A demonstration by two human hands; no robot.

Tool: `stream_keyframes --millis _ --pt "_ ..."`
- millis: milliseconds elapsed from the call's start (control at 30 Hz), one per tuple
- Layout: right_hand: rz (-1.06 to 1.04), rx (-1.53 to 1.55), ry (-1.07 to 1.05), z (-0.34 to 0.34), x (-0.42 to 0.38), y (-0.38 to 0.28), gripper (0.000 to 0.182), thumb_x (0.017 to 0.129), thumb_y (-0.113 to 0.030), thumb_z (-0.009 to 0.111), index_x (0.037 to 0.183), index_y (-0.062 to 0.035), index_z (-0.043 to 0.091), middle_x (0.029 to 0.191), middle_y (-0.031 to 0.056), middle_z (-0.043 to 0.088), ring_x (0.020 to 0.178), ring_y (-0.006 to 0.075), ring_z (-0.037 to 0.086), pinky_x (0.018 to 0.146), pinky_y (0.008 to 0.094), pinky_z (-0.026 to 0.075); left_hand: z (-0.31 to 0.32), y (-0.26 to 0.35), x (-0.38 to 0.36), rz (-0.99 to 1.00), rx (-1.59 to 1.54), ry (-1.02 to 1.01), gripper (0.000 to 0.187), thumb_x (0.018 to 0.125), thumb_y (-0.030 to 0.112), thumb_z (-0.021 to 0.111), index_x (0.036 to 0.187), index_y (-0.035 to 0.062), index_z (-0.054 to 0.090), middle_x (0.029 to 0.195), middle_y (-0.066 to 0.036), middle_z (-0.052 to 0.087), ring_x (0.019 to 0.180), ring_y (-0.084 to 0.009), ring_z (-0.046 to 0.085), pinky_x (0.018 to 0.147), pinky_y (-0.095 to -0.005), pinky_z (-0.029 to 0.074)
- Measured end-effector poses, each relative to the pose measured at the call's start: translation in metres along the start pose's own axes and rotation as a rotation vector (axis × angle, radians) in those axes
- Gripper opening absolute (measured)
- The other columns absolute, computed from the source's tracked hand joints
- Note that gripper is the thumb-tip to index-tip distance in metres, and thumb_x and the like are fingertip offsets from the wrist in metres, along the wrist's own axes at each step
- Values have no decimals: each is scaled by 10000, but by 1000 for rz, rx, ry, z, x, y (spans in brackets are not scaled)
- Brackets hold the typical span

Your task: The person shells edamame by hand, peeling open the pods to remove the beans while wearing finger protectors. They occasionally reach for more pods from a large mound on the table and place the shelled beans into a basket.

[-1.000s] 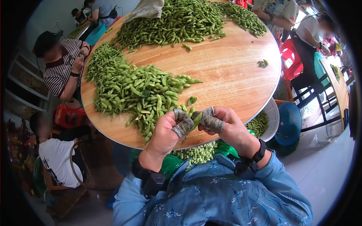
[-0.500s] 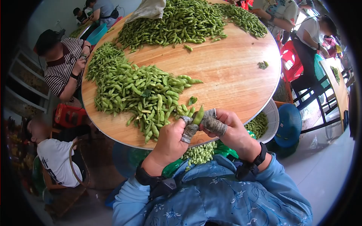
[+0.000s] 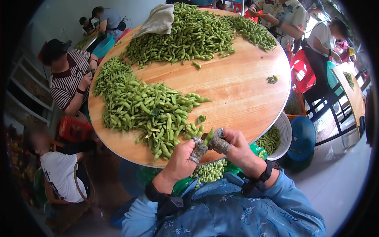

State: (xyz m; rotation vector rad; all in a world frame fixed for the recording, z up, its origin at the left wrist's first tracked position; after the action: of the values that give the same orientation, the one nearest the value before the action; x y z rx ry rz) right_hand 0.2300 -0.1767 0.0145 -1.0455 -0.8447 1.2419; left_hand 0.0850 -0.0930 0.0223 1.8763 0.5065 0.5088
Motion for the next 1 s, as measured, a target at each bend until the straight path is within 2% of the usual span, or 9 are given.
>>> stream_keyframes --millis 133,200,267,333,400,433,567,800,1000 --pt "-28 1 17 -3 4 4 104 834 -88 541 865 9 556 785 0 571 736 60 499 677 209 413 2 -3 3 16 195 41 158 811 106 555 915 -12 538 711 -88 578 641 -124 527 585 -260 420" --pt "-20 -58 42 -3 2 -1 109 836 -86 539 875 14 556 794 6 573 742 66 504 683 212 418 3 3 1 84 422 71 172 785 118 575 898 -4 532 697 -129 572 608 -224 559 539 -316 432" --pt "-53 -13 20 -3 2 2 125 845 -98 531 882 19 553 804 10 575 764 74 514 701 223 427 2 10 3 348 778 190 172 759 124 579 865 0 523 661 -150 548 597 -318 541 504 -378 421" --pt "62 -40 11 -3 2 -4 124 845 -106 534 871 14 554 797 5 574 750 70 512 693 214 421 4 4 5 390 795 202 157 745 122 573 827 -1 519 637 -158 531 592 -347 526 503 -415 409" --pt "92 -15 12 -3 1 -3 121 843 -108 537 865 10 554 796 2 573 746 69 510 690 211 419 6 -3 0 351 715 226 226 665 110 594 852 0 534 697 -134 540 626 -328 538 524 -404 429" --pt "122 8 7 -2 0 -1 118 841 -111 541 858 6 554 794 0 572 741 67 508 687 207 416 9 -4 0 321 554 253 131 766 119 544 825 4 526 657 -190 530 619 -387 515 512 -412 401" --pt "-52 42 -61 0 3 8 117 839 -101 540 890 3 559 819 4 574 759 67 509 699 213 418 11 -4 -4 109 62 255 165 851 140 454 876 3 542 615 -12 482 540 -91 426 498 -238 357" --pt "-256 2 -147 2 9 9 144 846 -87 526 941 19 551 875 27 580 834 81 519 752 233 426 16 -1 -4 -335 -755 287 231 901 274 419 892 74 535 606 42 413 490 -42 331 419 -189 242" --pt "-154 68 -183 -3 12 9 128 843 -95 535 917 8 553 861 20 579 821 79 522 745 233 429 12 -5 -1 -469 -966 179 289 897 346 408 853 84 523 582 32 404 439 -55 306 384 -199 221"
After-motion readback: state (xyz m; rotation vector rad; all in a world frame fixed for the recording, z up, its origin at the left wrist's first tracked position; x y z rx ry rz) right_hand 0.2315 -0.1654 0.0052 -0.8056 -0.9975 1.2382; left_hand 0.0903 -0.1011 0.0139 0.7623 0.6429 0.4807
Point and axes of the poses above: each hand's wrist, its own x-axis towards the middle knuckle, its own z-axis out of the palm, y = z × x, the point moved 1 cm from there along x, towards the middle knuckle
